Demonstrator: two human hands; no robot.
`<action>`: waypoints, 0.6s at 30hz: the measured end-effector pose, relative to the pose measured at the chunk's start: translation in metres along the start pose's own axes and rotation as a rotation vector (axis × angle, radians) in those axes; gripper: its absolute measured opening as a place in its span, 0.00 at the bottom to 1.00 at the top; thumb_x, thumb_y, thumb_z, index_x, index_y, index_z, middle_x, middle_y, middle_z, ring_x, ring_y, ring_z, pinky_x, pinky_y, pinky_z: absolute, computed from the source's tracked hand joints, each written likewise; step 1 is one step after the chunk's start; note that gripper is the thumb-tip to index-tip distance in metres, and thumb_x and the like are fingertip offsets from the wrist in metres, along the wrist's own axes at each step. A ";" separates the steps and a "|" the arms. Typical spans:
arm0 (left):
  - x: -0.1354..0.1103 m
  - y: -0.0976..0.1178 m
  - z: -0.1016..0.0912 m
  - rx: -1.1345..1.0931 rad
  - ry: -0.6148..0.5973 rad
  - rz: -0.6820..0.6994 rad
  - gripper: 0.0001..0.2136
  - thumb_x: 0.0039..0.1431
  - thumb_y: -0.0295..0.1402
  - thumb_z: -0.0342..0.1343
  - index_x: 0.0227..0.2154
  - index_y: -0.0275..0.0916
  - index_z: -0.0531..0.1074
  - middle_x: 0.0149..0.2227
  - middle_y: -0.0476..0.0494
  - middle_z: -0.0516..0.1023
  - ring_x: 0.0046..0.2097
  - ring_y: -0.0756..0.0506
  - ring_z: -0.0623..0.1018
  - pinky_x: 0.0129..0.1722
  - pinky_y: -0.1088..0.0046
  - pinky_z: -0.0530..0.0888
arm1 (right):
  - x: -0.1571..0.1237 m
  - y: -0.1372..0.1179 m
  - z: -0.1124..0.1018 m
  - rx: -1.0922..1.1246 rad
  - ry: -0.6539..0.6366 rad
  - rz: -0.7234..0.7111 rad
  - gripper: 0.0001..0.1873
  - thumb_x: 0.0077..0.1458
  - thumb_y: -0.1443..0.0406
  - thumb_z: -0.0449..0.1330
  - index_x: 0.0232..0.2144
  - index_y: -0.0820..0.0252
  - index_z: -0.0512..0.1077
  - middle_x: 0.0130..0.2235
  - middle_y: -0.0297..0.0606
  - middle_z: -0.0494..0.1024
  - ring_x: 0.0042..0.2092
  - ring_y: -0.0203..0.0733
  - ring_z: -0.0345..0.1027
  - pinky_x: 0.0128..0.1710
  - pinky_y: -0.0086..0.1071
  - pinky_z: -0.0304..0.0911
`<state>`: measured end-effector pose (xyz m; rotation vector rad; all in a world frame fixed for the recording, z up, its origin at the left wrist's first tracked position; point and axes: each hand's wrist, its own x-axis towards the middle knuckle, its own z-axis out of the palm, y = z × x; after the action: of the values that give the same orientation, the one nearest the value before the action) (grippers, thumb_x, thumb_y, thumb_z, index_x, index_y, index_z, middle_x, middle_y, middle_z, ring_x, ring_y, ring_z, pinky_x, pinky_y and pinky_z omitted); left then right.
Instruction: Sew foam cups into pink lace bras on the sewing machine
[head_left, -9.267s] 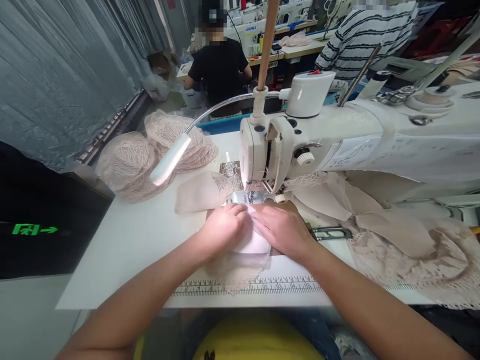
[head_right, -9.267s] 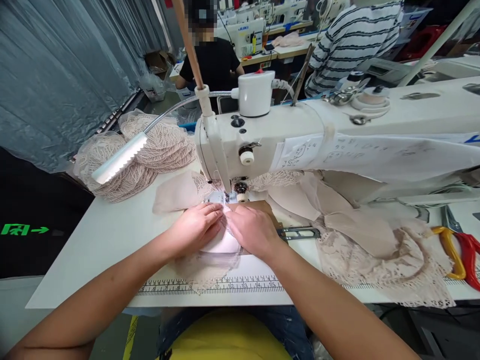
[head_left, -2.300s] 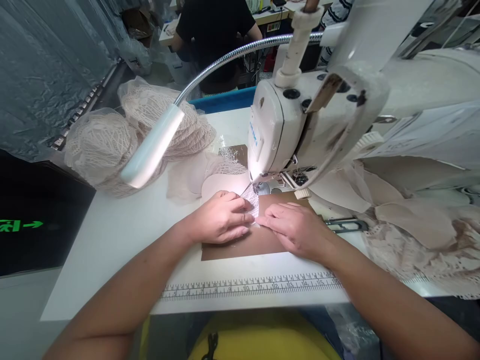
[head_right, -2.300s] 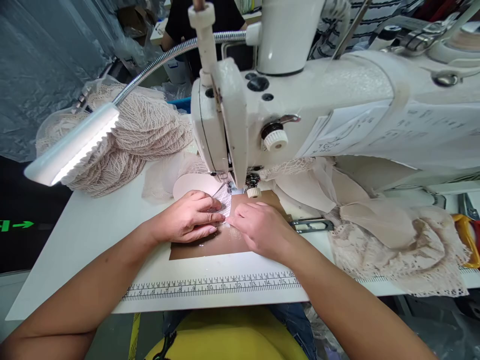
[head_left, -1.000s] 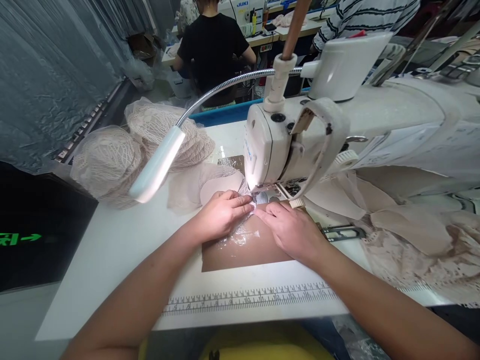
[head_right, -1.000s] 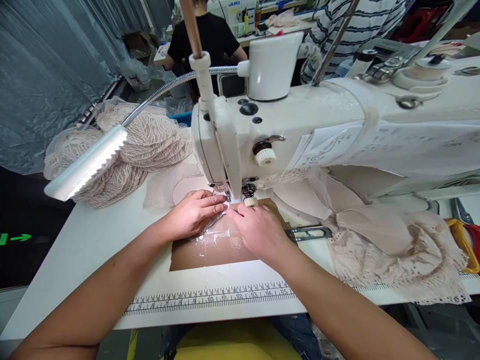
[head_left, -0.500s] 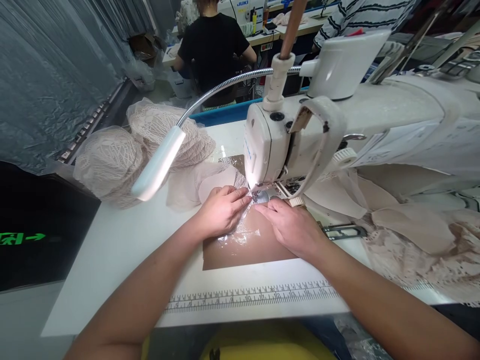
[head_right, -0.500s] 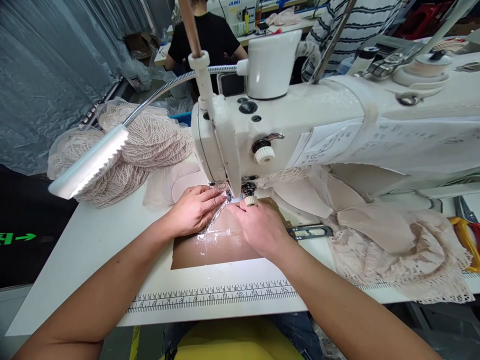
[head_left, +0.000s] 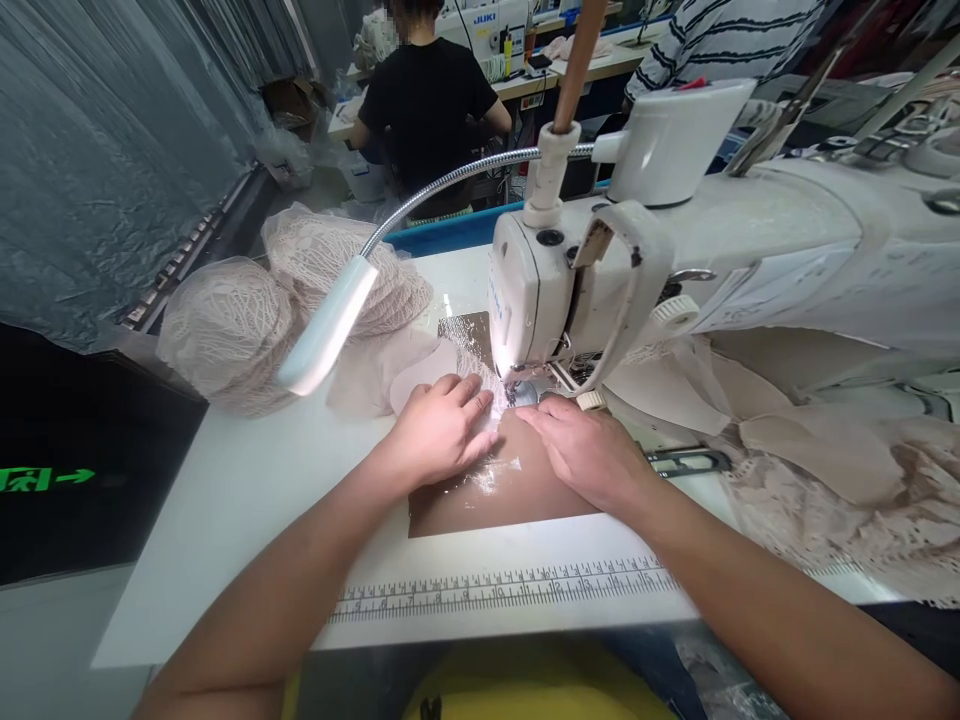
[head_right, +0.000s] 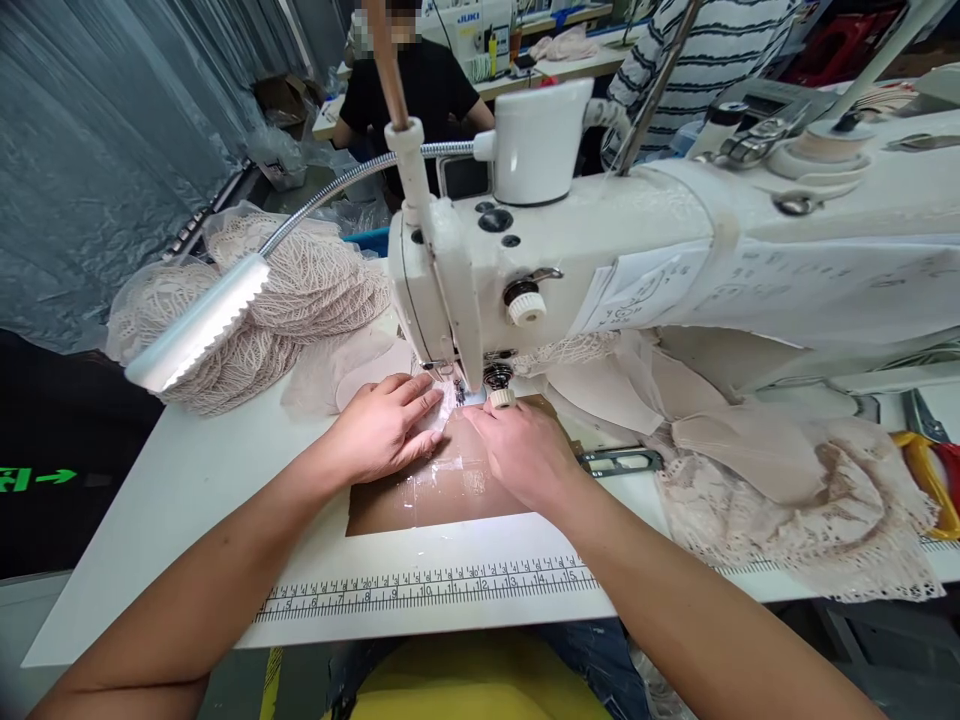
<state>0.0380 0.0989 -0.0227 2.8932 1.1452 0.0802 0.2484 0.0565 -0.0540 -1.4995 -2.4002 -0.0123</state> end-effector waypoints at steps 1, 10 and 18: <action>-0.002 0.003 -0.005 -0.010 -0.036 -0.015 0.22 0.64 0.47 0.43 0.51 0.36 0.68 0.50 0.34 0.71 0.47 0.37 0.71 0.39 0.62 0.70 | 0.000 0.001 0.001 0.004 0.003 0.003 0.21 0.55 0.74 0.49 0.46 0.59 0.75 0.32 0.37 0.75 0.28 0.37 0.60 0.30 0.30 0.53; -0.004 0.016 -0.010 -0.164 -0.070 0.083 0.18 0.64 0.39 0.47 0.48 0.32 0.71 0.46 0.35 0.74 0.46 0.39 0.72 0.46 0.63 0.72 | -0.005 0.004 0.001 0.066 0.048 0.003 0.18 0.57 0.72 0.48 0.42 0.60 0.75 0.32 0.38 0.76 0.32 0.39 0.65 0.33 0.30 0.56; -0.005 0.015 0.005 -0.127 -0.035 0.141 0.20 0.63 0.36 0.46 0.55 0.34 0.66 0.59 0.41 0.67 0.46 0.40 0.68 0.46 0.60 0.70 | -0.005 0.001 -0.004 0.054 -0.035 -0.094 0.16 0.58 0.72 0.49 0.38 0.59 0.77 0.30 0.37 0.73 0.31 0.38 0.64 0.33 0.31 0.55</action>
<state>0.0449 0.0851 -0.0268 2.8467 0.8954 0.1012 0.2521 0.0515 -0.0521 -1.3740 -2.4761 0.0582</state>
